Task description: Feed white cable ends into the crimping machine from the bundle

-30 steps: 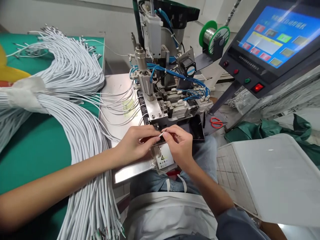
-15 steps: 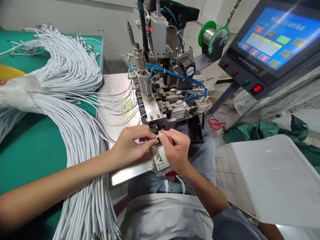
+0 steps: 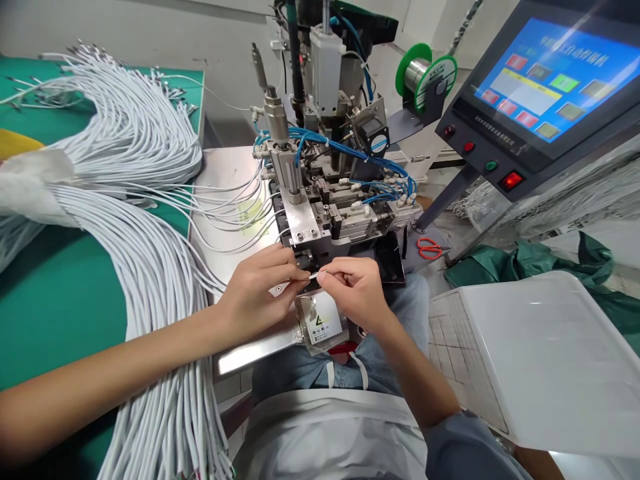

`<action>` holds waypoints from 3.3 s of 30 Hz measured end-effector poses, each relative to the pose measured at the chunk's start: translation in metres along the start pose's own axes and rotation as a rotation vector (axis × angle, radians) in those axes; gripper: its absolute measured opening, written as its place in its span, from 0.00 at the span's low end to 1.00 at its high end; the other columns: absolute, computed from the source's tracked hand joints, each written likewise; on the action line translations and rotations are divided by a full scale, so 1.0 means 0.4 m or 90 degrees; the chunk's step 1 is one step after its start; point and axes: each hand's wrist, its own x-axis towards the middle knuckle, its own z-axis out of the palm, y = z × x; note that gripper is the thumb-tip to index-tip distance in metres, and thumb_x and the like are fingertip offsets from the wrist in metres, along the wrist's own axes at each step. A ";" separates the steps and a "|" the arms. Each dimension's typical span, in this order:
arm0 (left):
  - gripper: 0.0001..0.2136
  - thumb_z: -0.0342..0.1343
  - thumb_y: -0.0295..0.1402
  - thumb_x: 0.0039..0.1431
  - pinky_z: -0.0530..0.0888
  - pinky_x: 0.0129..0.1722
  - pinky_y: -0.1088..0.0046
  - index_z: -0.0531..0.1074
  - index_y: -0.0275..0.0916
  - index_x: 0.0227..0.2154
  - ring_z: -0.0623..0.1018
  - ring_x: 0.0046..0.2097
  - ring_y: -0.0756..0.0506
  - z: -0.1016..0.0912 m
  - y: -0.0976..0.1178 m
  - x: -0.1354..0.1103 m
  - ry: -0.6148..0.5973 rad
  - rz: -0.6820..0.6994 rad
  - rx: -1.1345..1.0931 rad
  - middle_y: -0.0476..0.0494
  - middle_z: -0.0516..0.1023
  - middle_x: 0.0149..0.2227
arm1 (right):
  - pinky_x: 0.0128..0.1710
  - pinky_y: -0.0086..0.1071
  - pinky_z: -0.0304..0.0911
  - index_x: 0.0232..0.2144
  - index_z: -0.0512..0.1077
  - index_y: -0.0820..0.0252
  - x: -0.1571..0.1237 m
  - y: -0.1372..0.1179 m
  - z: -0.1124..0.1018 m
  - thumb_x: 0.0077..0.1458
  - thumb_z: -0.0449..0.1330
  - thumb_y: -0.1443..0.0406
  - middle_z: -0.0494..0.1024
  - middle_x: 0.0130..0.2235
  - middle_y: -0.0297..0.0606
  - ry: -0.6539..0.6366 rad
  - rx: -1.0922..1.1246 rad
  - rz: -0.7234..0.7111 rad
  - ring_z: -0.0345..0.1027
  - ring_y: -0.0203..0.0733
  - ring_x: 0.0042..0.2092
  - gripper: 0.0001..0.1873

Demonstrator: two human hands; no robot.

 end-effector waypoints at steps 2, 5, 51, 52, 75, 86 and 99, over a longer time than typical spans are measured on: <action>0.09 0.51 0.23 0.56 0.63 0.27 0.75 0.70 0.35 0.23 0.66 0.28 0.51 -0.001 0.005 0.000 -0.004 -0.054 -0.051 0.48 0.68 0.23 | 0.19 0.27 0.49 0.18 0.72 0.62 -0.011 -0.001 0.020 0.49 0.58 0.64 0.64 0.19 0.31 0.053 0.030 -0.008 0.53 0.30 0.21 0.11; 0.08 0.54 0.26 0.56 0.64 0.28 0.75 0.71 0.36 0.22 0.68 0.29 0.51 -0.003 0.009 -0.003 -0.021 -0.095 -0.076 0.49 0.68 0.23 | 0.19 0.28 0.49 0.20 0.73 0.61 -0.027 0.005 0.049 0.52 0.57 0.62 0.62 0.19 0.31 0.125 0.047 0.005 0.52 0.30 0.21 0.13; 0.17 0.48 0.24 0.56 0.69 0.27 0.72 0.68 0.35 0.49 0.74 0.34 0.45 -0.002 -0.006 0.022 -0.459 -0.030 0.267 0.40 0.69 0.36 | 0.20 0.27 0.44 0.21 0.57 0.57 0.024 0.179 0.042 0.54 0.52 0.55 0.50 0.19 0.25 -0.083 0.137 0.186 0.43 0.31 0.21 0.16; 0.16 0.49 0.24 0.55 0.68 0.26 0.72 0.70 0.35 0.47 0.74 0.33 0.45 -0.007 -0.002 0.022 -0.455 -0.032 0.279 0.41 0.70 0.35 | 0.20 0.27 0.44 0.21 0.57 0.57 0.025 0.183 0.045 0.54 0.52 0.55 0.50 0.19 0.25 -0.075 0.134 0.186 0.43 0.31 0.21 0.16; 0.13 0.46 0.17 0.52 0.65 0.29 0.71 0.76 0.33 0.28 0.76 0.34 0.43 -0.019 -0.005 0.000 -0.340 -0.180 0.346 0.39 0.75 0.28 | 0.24 0.26 0.54 0.24 0.68 0.61 -0.284 0.014 0.264 0.56 0.53 0.60 0.64 0.21 0.30 -0.442 0.164 0.300 0.58 0.31 0.24 0.13; 0.08 0.50 0.23 0.53 0.63 0.25 0.72 0.74 0.35 0.27 0.75 0.27 0.47 -0.030 0.043 0.016 -0.305 -0.082 0.241 0.43 0.74 0.25 | 0.25 0.26 0.51 0.22 0.58 0.58 -0.271 -0.003 0.227 0.55 0.54 0.63 0.58 0.20 0.25 -0.404 0.086 0.294 0.54 0.30 0.23 0.11; 0.12 0.45 0.33 0.64 0.65 0.27 0.72 0.72 0.32 0.34 0.75 0.31 0.47 -0.013 0.045 0.000 -0.253 -0.016 0.037 0.43 0.75 0.29 | 0.25 0.27 0.62 0.30 0.74 0.58 -0.089 0.002 0.007 0.47 0.63 0.66 0.74 0.26 0.32 0.042 -0.125 0.061 0.67 0.34 0.26 0.05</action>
